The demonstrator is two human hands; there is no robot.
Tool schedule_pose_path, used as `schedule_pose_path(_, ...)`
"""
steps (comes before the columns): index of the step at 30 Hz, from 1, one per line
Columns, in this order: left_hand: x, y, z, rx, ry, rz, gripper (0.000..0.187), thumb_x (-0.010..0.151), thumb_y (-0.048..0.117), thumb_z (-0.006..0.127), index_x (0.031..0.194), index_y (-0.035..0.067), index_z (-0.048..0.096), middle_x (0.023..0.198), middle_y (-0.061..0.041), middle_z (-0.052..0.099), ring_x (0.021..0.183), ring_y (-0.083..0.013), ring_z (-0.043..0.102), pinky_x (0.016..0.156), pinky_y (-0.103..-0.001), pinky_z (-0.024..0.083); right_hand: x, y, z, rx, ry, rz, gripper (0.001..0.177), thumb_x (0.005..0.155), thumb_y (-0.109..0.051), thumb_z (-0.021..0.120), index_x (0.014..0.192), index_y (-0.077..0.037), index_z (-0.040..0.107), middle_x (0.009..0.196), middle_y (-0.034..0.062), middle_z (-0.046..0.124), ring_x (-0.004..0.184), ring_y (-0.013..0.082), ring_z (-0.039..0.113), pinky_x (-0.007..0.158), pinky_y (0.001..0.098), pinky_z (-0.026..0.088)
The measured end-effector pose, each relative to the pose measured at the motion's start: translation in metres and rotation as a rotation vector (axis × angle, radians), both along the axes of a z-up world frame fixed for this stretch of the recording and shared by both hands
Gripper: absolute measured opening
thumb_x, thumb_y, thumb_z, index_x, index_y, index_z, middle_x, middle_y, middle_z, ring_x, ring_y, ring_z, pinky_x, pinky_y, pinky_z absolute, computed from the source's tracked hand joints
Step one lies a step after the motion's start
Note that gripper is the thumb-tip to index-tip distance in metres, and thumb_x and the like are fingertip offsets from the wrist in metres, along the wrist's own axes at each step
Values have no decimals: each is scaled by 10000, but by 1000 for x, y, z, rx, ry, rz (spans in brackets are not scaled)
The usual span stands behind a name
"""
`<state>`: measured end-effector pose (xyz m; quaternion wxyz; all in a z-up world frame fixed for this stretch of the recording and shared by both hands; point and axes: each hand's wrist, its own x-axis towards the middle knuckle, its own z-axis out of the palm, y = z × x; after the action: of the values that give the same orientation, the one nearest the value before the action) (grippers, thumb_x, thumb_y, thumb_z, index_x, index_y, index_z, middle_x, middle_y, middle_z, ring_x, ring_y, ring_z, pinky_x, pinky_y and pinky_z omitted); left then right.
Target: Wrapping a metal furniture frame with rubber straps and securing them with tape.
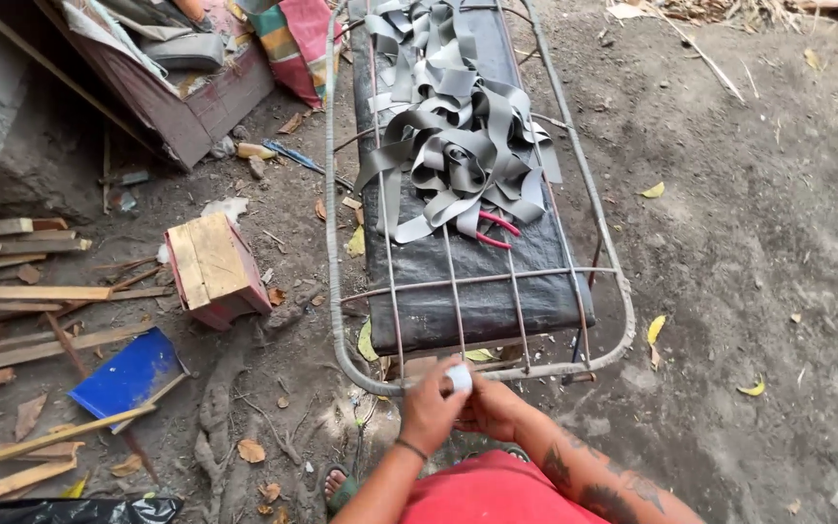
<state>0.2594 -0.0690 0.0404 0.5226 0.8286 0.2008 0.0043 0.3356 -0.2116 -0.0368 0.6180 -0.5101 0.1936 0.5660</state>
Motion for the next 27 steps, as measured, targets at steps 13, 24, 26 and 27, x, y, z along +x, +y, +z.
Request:
schedule_pose_path(13,19,27,-44,-129,-132,-99,317,895,164,524,1131,144,735,1053,-31,778,982,-180,717,914,-327,527,-34,-21,42,-85,-545,441,188,1072,-182,566,983,-31,633,710,98,715,501,169,644,487,263,493)
schedule_pose_path(24,86,19,-14,322,715,-708,451,908,276,359,771,123,761,699,-48,749,891,-230,754,918,-384,520,-64,-42,-6,-253,-771,632,428,1109,-399,507,735,-195,460,686,-86,460,666,82,401,639,321,371)
schedule_pose_path(26,93,18,-37,173,765,-714,407,912,192,358,829,73,738,748,-81,760,723,-215,724,675,-356,512,-49,-31,-38,-322,-832,640,459,1095,-419,492,708,-175,450,665,-39,471,654,125,416,636,369,362)
schedule_pose_path(27,96,20,-48,19,812,-707,369,917,108,357,886,23,714,797,-114,770,554,-200,693,431,-328,505,-40,-24,-53,-387,-895,658,492,1080,-440,477,680,-155,440,645,7,483,642,169,432,633,418,354)
